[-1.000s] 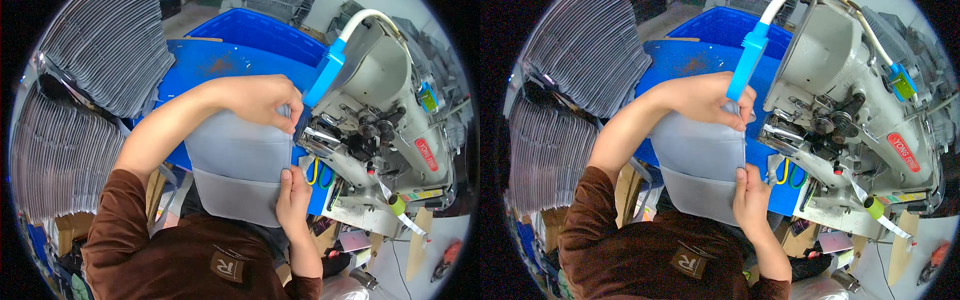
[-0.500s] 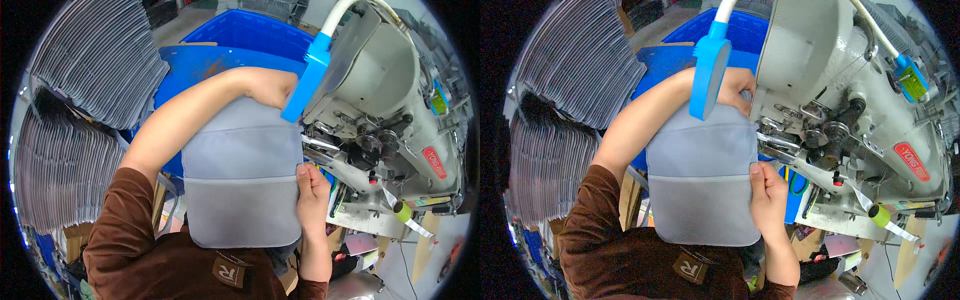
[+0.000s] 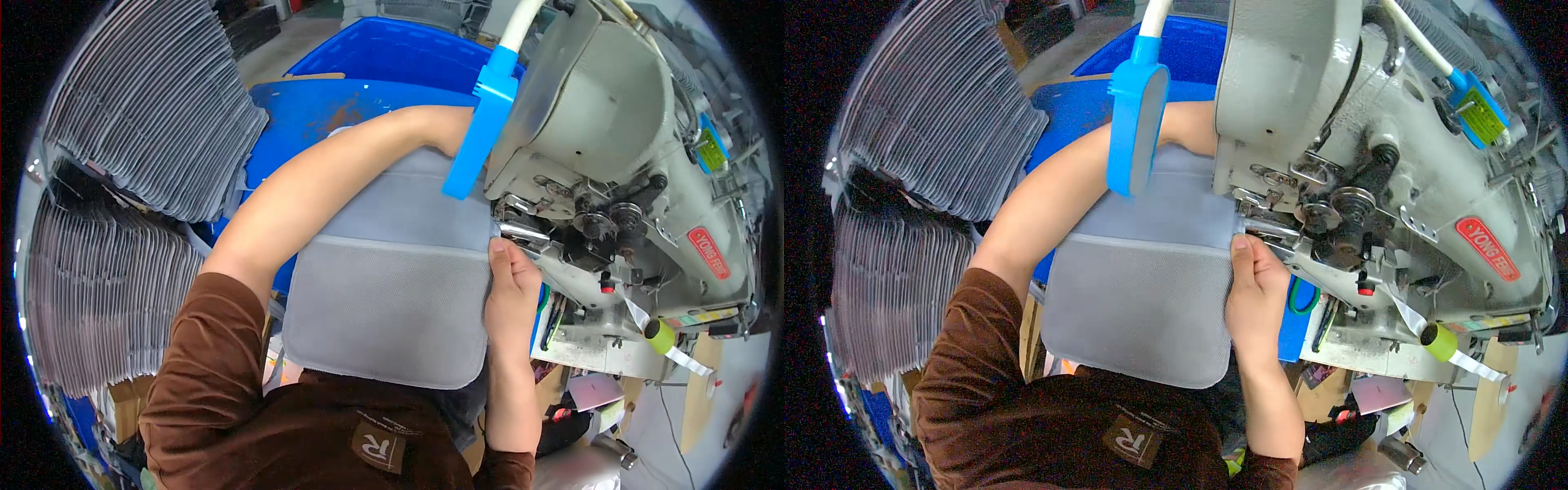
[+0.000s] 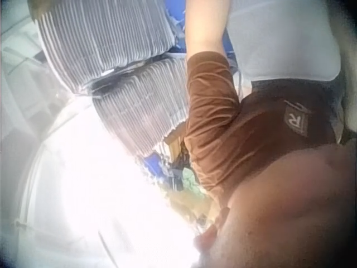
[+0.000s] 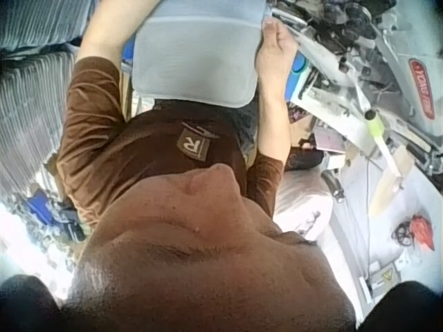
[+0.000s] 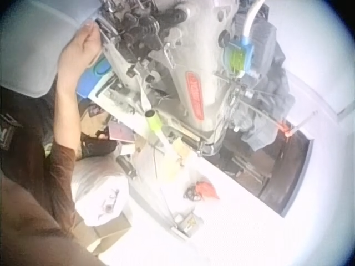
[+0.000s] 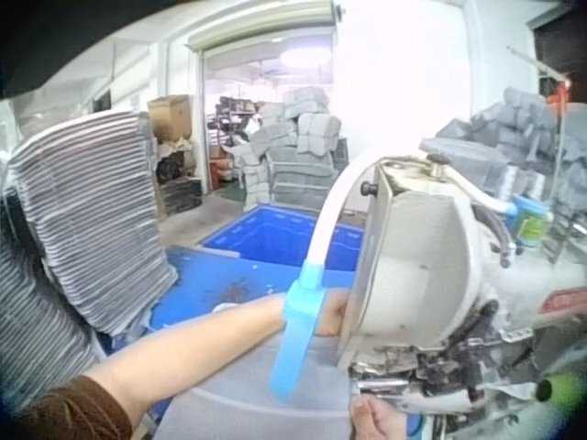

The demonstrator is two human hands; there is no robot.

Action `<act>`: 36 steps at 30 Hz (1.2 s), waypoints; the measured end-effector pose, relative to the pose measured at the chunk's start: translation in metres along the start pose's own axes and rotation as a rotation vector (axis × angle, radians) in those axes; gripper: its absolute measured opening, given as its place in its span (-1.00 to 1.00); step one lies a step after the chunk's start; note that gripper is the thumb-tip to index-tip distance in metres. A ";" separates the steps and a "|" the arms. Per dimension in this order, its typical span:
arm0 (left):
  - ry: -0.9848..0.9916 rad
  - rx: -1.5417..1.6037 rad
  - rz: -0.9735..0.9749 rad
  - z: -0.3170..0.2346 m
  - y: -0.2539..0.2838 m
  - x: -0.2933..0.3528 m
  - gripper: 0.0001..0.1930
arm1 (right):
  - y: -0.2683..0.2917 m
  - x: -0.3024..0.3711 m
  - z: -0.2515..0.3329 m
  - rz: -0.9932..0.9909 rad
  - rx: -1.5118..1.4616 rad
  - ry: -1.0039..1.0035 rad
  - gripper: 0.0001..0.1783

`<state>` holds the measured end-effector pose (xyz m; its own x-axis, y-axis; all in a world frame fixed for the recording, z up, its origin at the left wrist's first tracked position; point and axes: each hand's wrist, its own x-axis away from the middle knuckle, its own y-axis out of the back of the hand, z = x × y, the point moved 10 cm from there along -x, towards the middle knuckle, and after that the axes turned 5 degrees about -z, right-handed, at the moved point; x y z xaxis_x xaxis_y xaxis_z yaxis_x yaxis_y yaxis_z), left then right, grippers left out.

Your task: Sewing fabric and mesh components together using an industrial sewing machine to assemble pouches.

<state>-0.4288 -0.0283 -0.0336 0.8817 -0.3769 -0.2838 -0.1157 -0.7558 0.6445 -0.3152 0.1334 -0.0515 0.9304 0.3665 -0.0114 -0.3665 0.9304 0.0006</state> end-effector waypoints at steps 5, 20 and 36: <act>-0.150 -0.206 -0.329 -0.039 0.016 0.009 -0.77 | 0.007 -0.002 -0.013 -0.041 -0.001 0.009 -0.70; -0.015 0.371 -0.443 -0.183 0.065 0.097 -0.56 | 0.008 -0.008 0.010 -0.115 0.106 0.188 -0.66; -0.010 -0.393 -0.843 -0.170 0.077 0.104 -0.15 | 0.007 -0.003 0.002 -0.066 0.164 0.157 -0.69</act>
<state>-0.2682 -0.0344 0.1072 0.5997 0.2083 -0.7726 0.7262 -0.5474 0.4160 -0.3204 0.1393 -0.0493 0.9344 0.3120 -0.1717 -0.2867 0.9451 0.1568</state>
